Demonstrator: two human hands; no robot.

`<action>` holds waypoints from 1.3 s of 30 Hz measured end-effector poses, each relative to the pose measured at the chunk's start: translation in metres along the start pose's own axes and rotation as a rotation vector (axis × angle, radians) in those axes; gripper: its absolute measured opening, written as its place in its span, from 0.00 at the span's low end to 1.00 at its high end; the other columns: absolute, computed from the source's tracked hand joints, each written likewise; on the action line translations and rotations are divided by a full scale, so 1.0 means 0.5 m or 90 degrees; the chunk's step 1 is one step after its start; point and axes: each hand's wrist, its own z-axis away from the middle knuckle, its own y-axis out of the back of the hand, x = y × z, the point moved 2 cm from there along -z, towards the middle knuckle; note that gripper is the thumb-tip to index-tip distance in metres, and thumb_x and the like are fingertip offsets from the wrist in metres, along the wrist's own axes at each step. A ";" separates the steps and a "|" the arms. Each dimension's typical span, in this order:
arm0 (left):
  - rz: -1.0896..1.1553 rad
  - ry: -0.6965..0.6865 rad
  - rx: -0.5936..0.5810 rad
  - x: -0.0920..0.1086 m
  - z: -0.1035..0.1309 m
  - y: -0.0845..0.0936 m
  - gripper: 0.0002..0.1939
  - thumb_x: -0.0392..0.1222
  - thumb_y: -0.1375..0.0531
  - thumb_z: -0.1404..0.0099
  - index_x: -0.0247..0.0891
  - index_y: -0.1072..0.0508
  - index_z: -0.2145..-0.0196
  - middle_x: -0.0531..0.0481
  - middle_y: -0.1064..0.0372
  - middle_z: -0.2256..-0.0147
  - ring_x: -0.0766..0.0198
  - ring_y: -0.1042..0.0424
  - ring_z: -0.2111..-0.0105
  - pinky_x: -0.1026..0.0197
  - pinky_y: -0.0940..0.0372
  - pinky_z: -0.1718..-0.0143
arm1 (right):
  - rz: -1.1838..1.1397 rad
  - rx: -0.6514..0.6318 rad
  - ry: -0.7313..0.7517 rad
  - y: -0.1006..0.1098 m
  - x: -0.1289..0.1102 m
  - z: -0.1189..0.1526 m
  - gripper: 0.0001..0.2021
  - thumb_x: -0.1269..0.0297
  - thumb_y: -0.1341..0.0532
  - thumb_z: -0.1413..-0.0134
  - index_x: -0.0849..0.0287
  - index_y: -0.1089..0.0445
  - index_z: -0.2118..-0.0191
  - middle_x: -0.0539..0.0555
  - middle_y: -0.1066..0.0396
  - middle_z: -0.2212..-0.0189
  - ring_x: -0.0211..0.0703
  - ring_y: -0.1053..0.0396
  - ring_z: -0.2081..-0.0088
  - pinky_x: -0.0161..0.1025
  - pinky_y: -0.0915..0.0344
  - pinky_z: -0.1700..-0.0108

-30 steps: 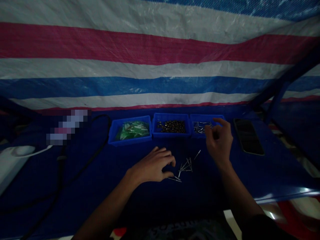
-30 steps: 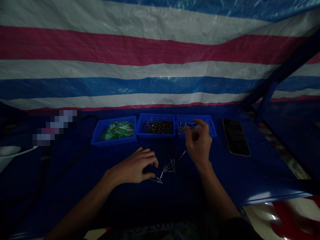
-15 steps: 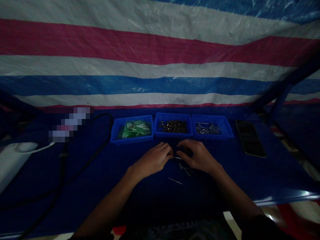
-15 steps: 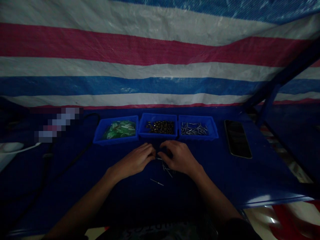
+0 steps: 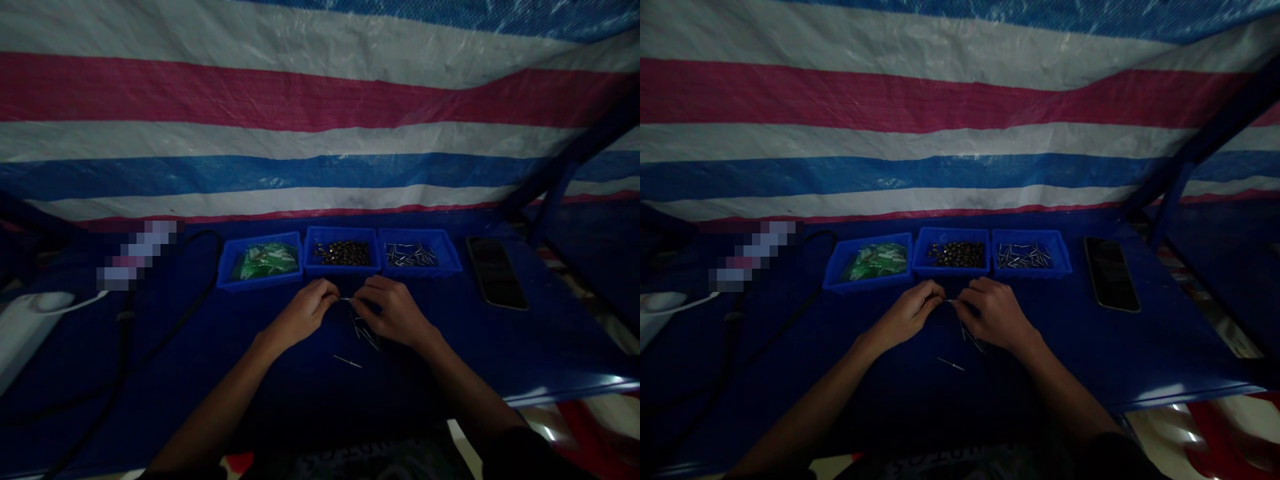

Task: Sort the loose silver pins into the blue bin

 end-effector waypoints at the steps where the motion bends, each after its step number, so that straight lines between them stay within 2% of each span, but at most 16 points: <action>1: 0.005 -0.001 0.000 0.000 0.000 -0.001 0.06 0.36 0.52 0.34 0.36 0.36 0.67 0.50 0.35 0.67 0.65 0.35 0.65 0.61 0.39 0.62 | 0.006 -0.003 -0.003 0.000 0.000 0.000 0.11 0.63 0.47 0.43 0.59 0.33 0.72 0.51 0.35 0.75 0.38 0.38 0.70 0.35 0.43 0.66; 4: 0.015 -0.001 -0.003 -0.001 -0.001 -0.005 0.06 0.35 0.50 0.35 0.36 0.35 0.67 0.51 0.34 0.68 0.66 0.34 0.66 0.62 0.39 0.63 | 0.001 -0.003 -0.020 -0.001 0.001 0.000 0.12 0.64 0.48 0.43 0.59 0.34 0.74 0.51 0.35 0.76 0.37 0.38 0.70 0.35 0.44 0.67; 8: 0.011 -0.001 -0.010 -0.002 -0.001 -0.009 0.05 0.36 0.49 0.35 0.36 0.35 0.67 0.51 0.34 0.68 0.66 0.34 0.66 0.62 0.38 0.64 | -0.033 0.016 -0.035 -0.001 0.002 -0.002 0.08 0.66 0.46 0.45 0.59 0.33 0.72 0.51 0.34 0.75 0.37 0.37 0.70 0.34 0.43 0.67; 12: -0.047 -0.034 -0.020 0.005 0.003 -0.015 0.04 0.38 0.48 0.35 0.36 0.34 0.66 0.50 0.34 0.66 0.64 0.34 0.64 0.60 0.38 0.61 | -0.050 0.067 -0.017 0.004 0.001 0.000 0.05 0.69 0.45 0.49 0.59 0.33 0.73 0.50 0.35 0.76 0.37 0.37 0.71 0.35 0.41 0.67; 14: -0.118 -0.063 -0.035 0.011 0.007 -0.022 0.05 0.38 0.47 0.35 0.37 0.33 0.63 0.49 0.34 0.64 0.62 0.36 0.61 0.57 0.40 0.58 | -0.067 0.142 -0.014 0.015 0.006 0.003 0.05 0.69 0.45 0.50 0.59 0.33 0.73 0.51 0.35 0.76 0.37 0.37 0.72 0.35 0.41 0.68; 16: -0.188 -0.087 -0.057 0.018 0.010 -0.029 0.08 0.39 0.47 0.35 0.39 0.33 0.58 0.49 0.34 0.62 0.60 0.37 0.59 0.55 0.42 0.56 | -0.068 0.273 -0.053 0.032 0.018 0.007 0.05 0.68 0.45 0.49 0.59 0.34 0.73 0.50 0.36 0.77 0.36 0.37 0.74 0.34 0.41 0.70; 18: -0.237 -0.100 -0.073 0.024 0.013 -0.034 0.10 0.40 0.47 0.35 0.42 0.33 0.56 0.50 0.35 0.62 0.60 0.38 0.58 0.54 0.43 0.56 | -0.036 0.410 -0.151 0.049 0.038 0.013 0.05 0.65 0.44 0.48 0.59 0.34 0.71 0.49 0.36 0.78 0.35 0.38 0.76 0.34 0.41 0.72; 20: -0.271 -0.109 -0.082 0.030 0.013 -0.035 0.08 0.41 0.47 0.35 0.42 0.32 0.59 0.50 0.36 0.63 0.60 0.38 0.59 0.55 0.44 0.58 | 0.004 0.468 -0.263 0.058 0.057 0.016 0.08 0.60 0.43 0.49 0.59 0.34 0.69 0.48 0.36 0.80 0.35 0.39 0.78 0.34 0.42 0.73; 22: -0.293 -0.113 -0.087 0.034 0.013 -0.033 0.07 0.42 0.48 0.34 0.41 0.31 0.62 0.50 0.36 0.64 0.60 0.39 0.61 0.56 0.45 0.60 | 0.022 0.443 -0.329 0.056 0.070 0.014 0.10 0.56 0.42 0.49 0.59 0.34 0.69 0.47 0.36 0.81 0.35 0.38 0.79 0.34 0.42 0.74; 25: -0.310 -0.105 -0.097 0.037 0.012 -0.030 0.08 0.41 0.49 0.34 0.38 0.32 0.65 0.50 0.37 0.65 0.60 0.39 0.62 0.57 0.45 0.62 | 0.019 0.378 -0.323 0.044 0.068 0.008 0.11 0.56 0.44 0.48 0.59 0.34 0.72 0.47 0.37 0.83 0.35 0.39 0.80 0.33 0.44 0.74; 29: -0.307 -0.076 -0.088 0.028 0.011 -0.030 0.07 0.39 0.50 0.34 0.36 0.34 0.66 0.49 0.37 0.65 0.60 0.39 0.62 0.55 0.44 0.59 | -0.032 0.264 -0.246 0.023 0.045 -0.001 0.10 0.58 0.45 0.46 0.59 0.35 0.72 0.47 0.38 0.83 0.34 0.39 0.80 0.33 0.44 0.74; 34: -0.227 -0.030 -0.027 0.011 0.007 -0.025 0.05 0.37 0.51 0.34 0.37 0.37 0.66 0.49 0.36 0.65 0.61 0.38 0.63 0.55 0.42 0.59 | -0.089 0.024 -0.091 0.003 0.020 -0.004 0.05 0.64 0.43 0.47 0.58 0.34 0.68 0.51 0.32 0.74 0.37 0.35 0.72 0.34 0.40 0.68; 36: -0.195 -0.021 0.000 0.008 0.004 -0.020 0.04 0.36 0.51 0.34 0.37 0.38 0.66 0.49 0.37 0.66 0.61 0.38 0.64 0.57 0.41 0.61 | -0.095 -0.008 -0.052 0.001 0.014 -0.004 0.04 0.65 0.43 0.48 0.58 0.34 0.68 0.51 0.32 0.73 0.38 0.35 0.70 0.35 0.40 0.67; 39: -0.157 -0.008 0.038 0.007 0.002 -0.014 0.06 0.37 0.52 0.33 0.37 0.38 0.67 0.49 0.37 0.67 0.62 0.38 0.64 0.58 0.41 0.63 | -0.094 0.001 -0.035 0.001 0.011 -0.003 0.03 0.66 0.43 0.47 0.59 0.34 0.67 0.51 0.32 0.72 0.38 0.36 0.69 0.36 0.39 0.66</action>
